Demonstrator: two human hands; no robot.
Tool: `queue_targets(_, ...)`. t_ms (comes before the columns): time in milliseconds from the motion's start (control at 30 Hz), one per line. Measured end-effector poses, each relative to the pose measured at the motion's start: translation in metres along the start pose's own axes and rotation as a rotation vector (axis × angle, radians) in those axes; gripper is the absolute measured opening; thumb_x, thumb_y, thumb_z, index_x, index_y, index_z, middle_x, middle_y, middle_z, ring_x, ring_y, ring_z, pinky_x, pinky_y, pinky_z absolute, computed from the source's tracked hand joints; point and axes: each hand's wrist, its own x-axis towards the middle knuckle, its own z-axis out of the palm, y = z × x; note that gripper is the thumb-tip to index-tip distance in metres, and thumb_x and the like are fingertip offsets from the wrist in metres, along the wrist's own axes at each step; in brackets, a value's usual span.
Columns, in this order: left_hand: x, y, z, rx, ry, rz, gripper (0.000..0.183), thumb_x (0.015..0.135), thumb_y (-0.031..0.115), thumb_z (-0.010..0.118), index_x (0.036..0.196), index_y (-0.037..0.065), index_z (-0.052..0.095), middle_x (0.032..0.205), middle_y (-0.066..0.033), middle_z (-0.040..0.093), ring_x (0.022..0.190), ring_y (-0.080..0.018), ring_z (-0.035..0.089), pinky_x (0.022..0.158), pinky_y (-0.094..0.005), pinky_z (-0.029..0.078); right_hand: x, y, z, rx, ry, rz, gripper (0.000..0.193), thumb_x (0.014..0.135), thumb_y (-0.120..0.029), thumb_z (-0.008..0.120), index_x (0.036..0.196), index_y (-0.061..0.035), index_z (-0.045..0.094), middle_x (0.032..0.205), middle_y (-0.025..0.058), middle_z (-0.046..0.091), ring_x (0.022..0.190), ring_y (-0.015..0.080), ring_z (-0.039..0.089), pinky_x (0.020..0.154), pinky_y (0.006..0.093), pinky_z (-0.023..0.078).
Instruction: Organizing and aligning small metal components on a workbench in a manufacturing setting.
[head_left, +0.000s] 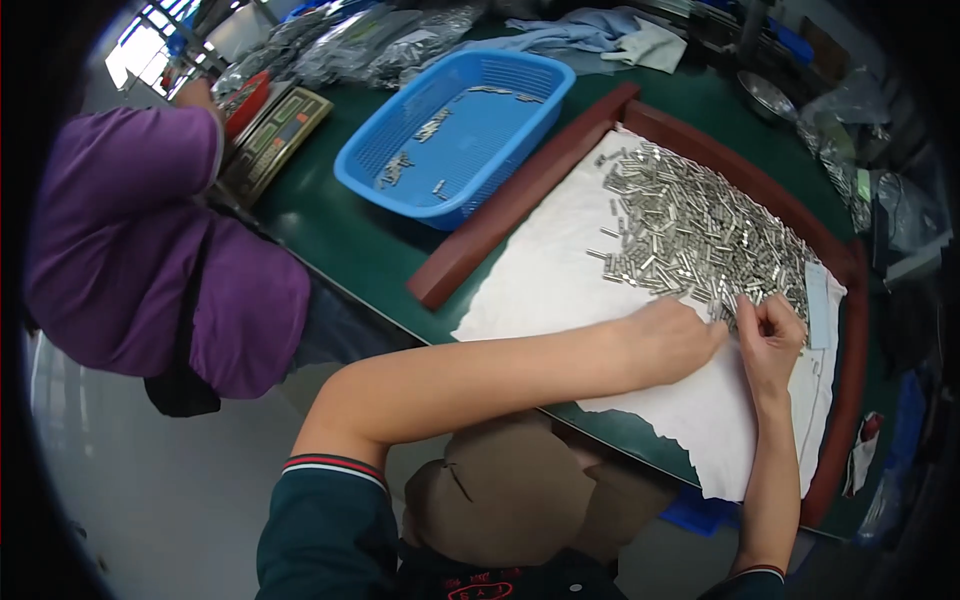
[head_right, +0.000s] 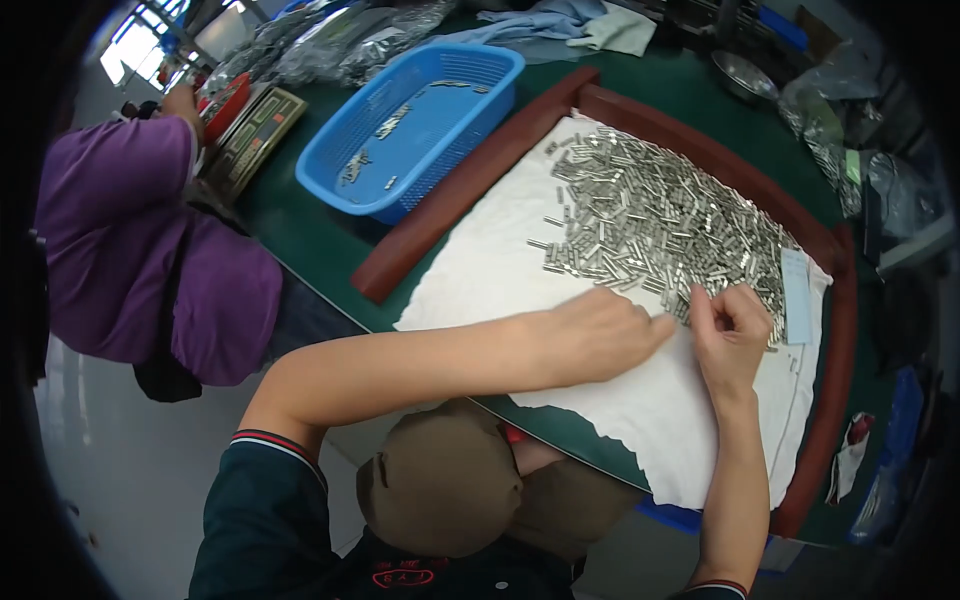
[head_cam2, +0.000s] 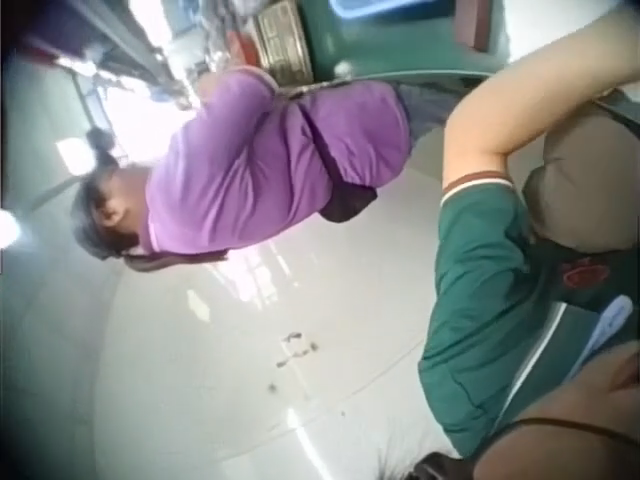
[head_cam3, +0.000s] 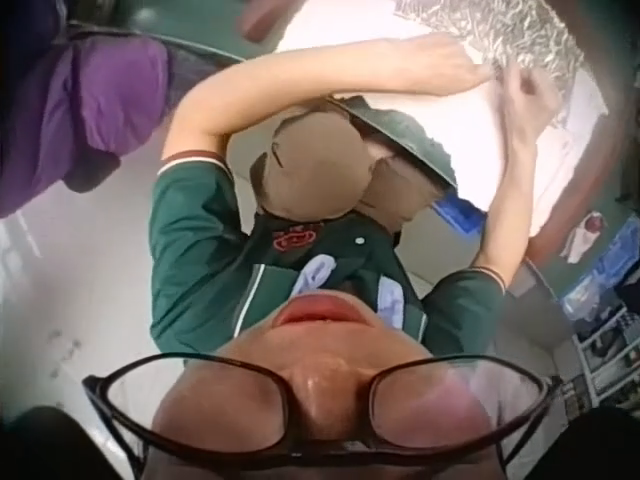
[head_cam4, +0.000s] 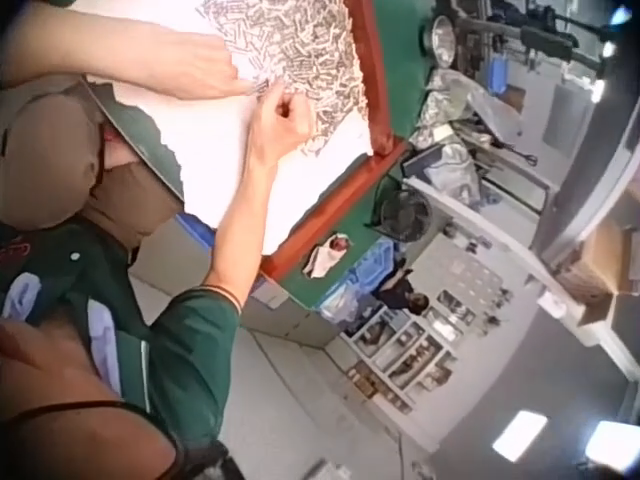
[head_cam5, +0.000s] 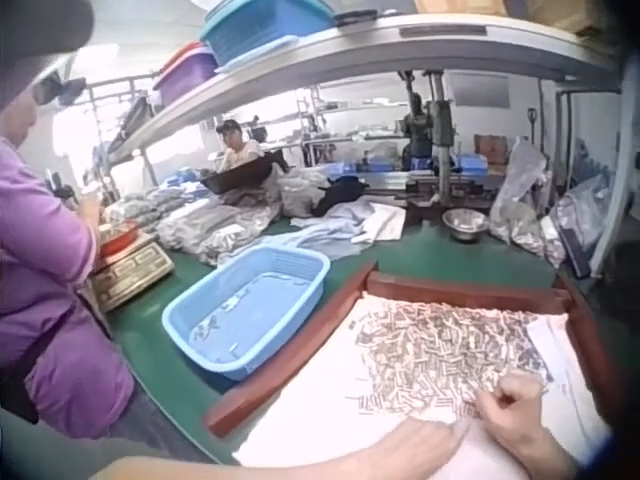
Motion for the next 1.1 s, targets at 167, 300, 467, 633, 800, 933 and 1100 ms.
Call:
queue_targets(167,-0.014,-0.027,-0.024,-1.479,-0.015,-0.279,0.015,0.101,0.02,0.041,0.097,0.006,0.045,0.07,0.0016,0.045,0.056,-0.0087,0.039,0.05,-0.0265,0.035,0.011,-0.025,-0.005,0.138,-0.138,-0.197,0.033,0.073,-0.016,0.073,0.102,-0.0027,0.068,0.085,0.0088,0.059,0.082,0.0244,0.052,0.075,0.0351,0.043)
queue_targets(300,0.002,-0.021,-0.013,-1.998,-0.053,-0.379,0.011,0.102,0.02,0.042,0.101,0.01,0.045,0.071,0.0048,0.043,0.054,-0.0032,0.028,0.05,-0.0222,0.024,0.004,-0.023,0.001,0.12,-0.191,-0.271,0.047,0.072,-0.019,0.077,0.115,-0.0012,0.067,0.1,0.0102,0.059,0.09,0.0251,0.051,0.077,0.0362,0.044)
queue_targets(467,0.0,-0.024,-0.016,-1.981,-0.095,-0.336,0.015,0.102,0.024,0.045,0.106,0.011,0.049,0.072,0.0048,0.043,0.056,-0.003,0.029,0.051,-0.0215,0.024,0.005,-0.027,-0.002,0.192,-0.209,-0.16,0.037,0.073,-0.009,0.076,0.109,-0.0029,0.07,0.097,0.0077,0.06,0.089,0.0237,0.051,0.075,0.0342,0.044)
queue_targets(633,-0.003,-0.019,-0.01,-1.984,0.013,-0.548,0.019,0.102,0.025,0.048,0.107,0.008,0.056,0.079,0.0001,0.056,0.062,-0.0041,0.043,0.059,-0.0198,0.036,-0.001,-0.025,0.004,0.196,-0.191,-0.095,0.033,0.073,-0.004,0.073,0.106,-0.0048,0.073,0.095,0.0066,0.061,0.088,0.0218,0.051,0.074,0.0324,0.044)
queue_targets(800,-0.008,-0.027,-0.004,-2.103,0.02,-0.49,0.025,0.101,0.022,0.048,0.111,0.002,0.058,0.086,-0.0072,0.063,0.07,-0.0107,0.056,0.067,-0.0235,0.047,0.002,-0.024,0.005,0.148,-0.159,-0.107,0.033,0.071,-0.001,0.07,0.104,-0.0049,0.073,0.092,0.0057,0.061,0.085,0.0209,0.05,0.072,0.0315,0.044)
queue_targets(933,-0.009,-0.029,-0.003,-2.278,0.019,-0.501,0.032,0.1,0.017,0.044,0.117,-0.008,0.053,0.102,-0.0164,0.064,0.093,-0.0255,0.067,0.088,-0.0353,0.056,0.004,-0.023,0.0,0.146,-0.16,-0.105,0.034,0.068,-0.005,0.07,0.102,-0.0053,0.074,0.092,0.0056,0.061,0.085,0.0214,0.051,0.072,0.0324,0.044)
queue_targets(1100,-0.004,-0.025,-0.004,-2.38,0.079,-0.646,0.036,0.1,0.015,0.039,0.118,-0.014,0.049,0.124,-0.0249,0.053,0.11,-0.0361,0.062,0.103,-0.0445,0.051,0.003,-0.021,0.002,0.121,-0.186,-0.16,0.037,0.065,-0.007,0.07,0.102,-0.0053,0.073,0.093,0.0067,0.062,0.087,0.0229,0.052,0.073,0.0338,0.045)
